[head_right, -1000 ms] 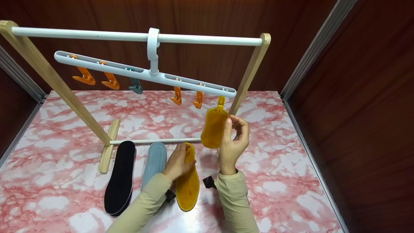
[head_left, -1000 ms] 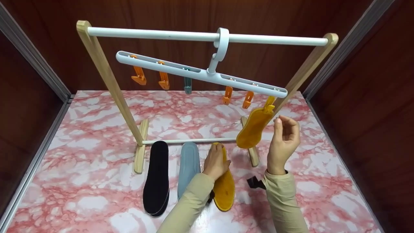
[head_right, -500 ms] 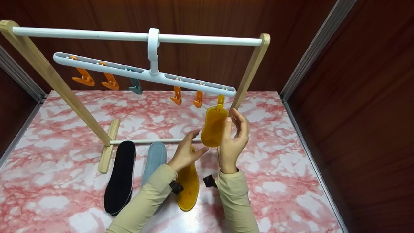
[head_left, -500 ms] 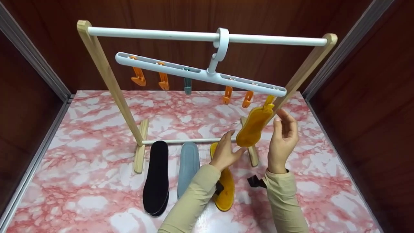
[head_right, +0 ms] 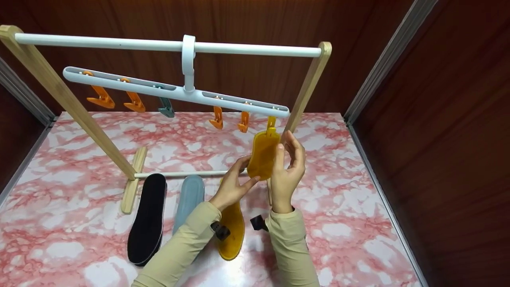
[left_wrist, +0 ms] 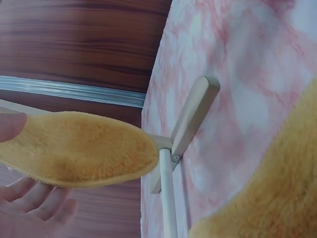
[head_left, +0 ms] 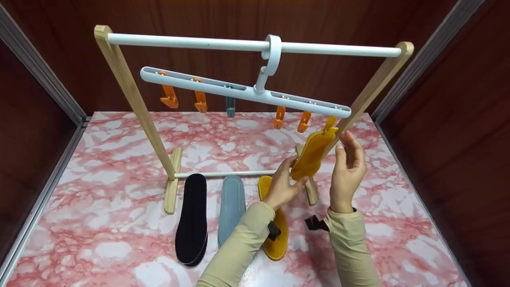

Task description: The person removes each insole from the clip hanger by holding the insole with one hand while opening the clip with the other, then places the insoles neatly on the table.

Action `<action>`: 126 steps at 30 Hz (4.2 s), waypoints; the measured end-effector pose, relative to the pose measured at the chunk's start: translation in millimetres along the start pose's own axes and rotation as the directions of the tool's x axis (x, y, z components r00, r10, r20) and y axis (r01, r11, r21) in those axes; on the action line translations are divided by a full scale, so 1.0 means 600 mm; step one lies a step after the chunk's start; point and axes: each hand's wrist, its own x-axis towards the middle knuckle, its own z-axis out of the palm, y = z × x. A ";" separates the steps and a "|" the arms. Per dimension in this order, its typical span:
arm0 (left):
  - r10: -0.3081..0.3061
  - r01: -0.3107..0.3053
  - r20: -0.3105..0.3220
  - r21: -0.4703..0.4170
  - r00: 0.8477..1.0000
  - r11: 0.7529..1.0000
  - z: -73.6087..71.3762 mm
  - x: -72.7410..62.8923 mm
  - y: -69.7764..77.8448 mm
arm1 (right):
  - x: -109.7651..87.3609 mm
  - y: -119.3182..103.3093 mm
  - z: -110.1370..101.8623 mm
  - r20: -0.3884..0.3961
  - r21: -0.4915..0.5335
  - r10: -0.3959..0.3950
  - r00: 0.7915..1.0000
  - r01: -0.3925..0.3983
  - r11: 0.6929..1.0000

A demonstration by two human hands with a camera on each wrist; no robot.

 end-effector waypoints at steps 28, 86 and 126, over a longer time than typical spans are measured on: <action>-0.064 0.065 0.045 -0.028 0.997 0.997 0.006 0.001 0.025 | -0.007 -0.022 -0.003 0.183 0.069 -0.048 0.982 0.035 0.997; 0.023 -0.009 0.104 -0.138 0.994 0.990 -0.011 -0.033 0.022 | 0.010 -0.042 0.001 0.330 0.340 -0.041 0.943 -0.078 0.937; -0.193 0.187 -0.101 -0.064 0.976 0.980 -0.026 -0.074 -0.048 | 0.030 -0.021 -0.008 0.278 0.547 -0.049 0.959 -0.117 0.829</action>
